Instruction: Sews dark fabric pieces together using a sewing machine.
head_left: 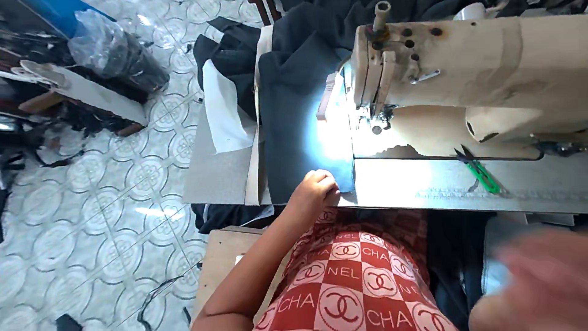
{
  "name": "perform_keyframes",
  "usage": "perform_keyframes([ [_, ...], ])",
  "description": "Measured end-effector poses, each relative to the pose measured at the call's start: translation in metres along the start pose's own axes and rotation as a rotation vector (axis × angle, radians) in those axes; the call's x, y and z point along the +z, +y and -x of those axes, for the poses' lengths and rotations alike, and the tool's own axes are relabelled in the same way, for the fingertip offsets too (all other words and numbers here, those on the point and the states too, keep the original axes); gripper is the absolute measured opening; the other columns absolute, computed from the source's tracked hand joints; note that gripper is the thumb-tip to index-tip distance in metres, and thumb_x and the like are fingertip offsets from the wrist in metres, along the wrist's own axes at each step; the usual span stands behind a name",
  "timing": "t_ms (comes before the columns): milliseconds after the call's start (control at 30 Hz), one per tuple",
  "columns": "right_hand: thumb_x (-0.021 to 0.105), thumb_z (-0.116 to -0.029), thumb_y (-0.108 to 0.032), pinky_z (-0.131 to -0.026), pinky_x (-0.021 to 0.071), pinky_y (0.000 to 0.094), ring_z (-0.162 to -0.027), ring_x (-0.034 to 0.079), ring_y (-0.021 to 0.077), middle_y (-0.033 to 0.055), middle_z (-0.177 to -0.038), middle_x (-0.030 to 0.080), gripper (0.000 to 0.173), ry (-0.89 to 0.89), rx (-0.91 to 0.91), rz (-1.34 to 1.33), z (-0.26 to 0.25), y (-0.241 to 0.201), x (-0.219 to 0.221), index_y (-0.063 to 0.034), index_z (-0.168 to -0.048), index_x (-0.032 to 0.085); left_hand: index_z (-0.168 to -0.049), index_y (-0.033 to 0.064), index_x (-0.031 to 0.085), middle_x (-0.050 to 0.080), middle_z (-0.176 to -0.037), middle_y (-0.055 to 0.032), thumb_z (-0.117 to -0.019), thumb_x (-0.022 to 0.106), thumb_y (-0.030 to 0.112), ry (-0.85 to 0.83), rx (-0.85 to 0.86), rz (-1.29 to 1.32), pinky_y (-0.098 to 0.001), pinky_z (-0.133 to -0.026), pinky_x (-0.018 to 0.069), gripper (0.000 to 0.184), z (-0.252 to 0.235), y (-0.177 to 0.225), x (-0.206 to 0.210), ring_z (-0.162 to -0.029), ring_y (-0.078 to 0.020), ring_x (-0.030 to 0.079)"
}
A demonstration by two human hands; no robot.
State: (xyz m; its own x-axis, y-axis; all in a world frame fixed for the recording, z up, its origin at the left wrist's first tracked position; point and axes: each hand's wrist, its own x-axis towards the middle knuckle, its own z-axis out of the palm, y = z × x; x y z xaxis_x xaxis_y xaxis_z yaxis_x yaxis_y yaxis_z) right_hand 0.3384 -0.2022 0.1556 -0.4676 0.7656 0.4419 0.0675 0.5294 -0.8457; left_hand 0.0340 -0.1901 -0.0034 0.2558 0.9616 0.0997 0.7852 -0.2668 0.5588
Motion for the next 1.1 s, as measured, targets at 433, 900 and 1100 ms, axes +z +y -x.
perform_keyframes([
  [433,0.061,-0.0999,-0.014,-0.074,0.0610,0.0418,-0.086,0.074,0.0258,0.0109,-0.094,0.074,0.017,-0.175,0.028,0.664,-0.031,0.155,0.129,-0.0051,-0.099,0.076,-0.105,0.0020,0.068,0.072,-0.094,-0.0112,-0.1031,0.056,0.015,0.083,-0.086,0.066,-0.0431,-0.083,0.0587,0.018,0.000,0.000,-0.003,-0.087,-0.0248,0.071],
  [900,0.070,-0.0908,-0.013,-0.078,0.0602,0.0468,-0.092,0.073,0.0270,0.0106,-0.098,0.074,0.013,-0.135,0.186,0.598,-0.034,0.153,0.135,-0.0066,-0.102,0.075,-0.113,0.0097,0.074,0.076,-0.097,-0.0053,-0.0963,0.066,0.013,0.330,-0.024,-0.027,-0.0434,-0.085,0.0593,0.019,0.004,0.005,0.012,-0.092,-0.0221,0.073],
  [1100,0.074,-0.0839,-0.008,-0.074,0.0582,0.0518,-0.088,0.072,0.0322,0.0123,-0.091,0.073,0.011,-0.074,0.193,0.728,-0.035,0.148,0.136,-0.0073,-0.095,0.075,-0.114,0.0143,0.076,0.074,-0.112,-0.0075,-0.0916,0.063,-0.001,0.310,-0.107,-0.238,-0.0566,-0.090,0.0549,0.030,0.025,-0.008,-0.004,-0.111,-0.0314,0.069],
])
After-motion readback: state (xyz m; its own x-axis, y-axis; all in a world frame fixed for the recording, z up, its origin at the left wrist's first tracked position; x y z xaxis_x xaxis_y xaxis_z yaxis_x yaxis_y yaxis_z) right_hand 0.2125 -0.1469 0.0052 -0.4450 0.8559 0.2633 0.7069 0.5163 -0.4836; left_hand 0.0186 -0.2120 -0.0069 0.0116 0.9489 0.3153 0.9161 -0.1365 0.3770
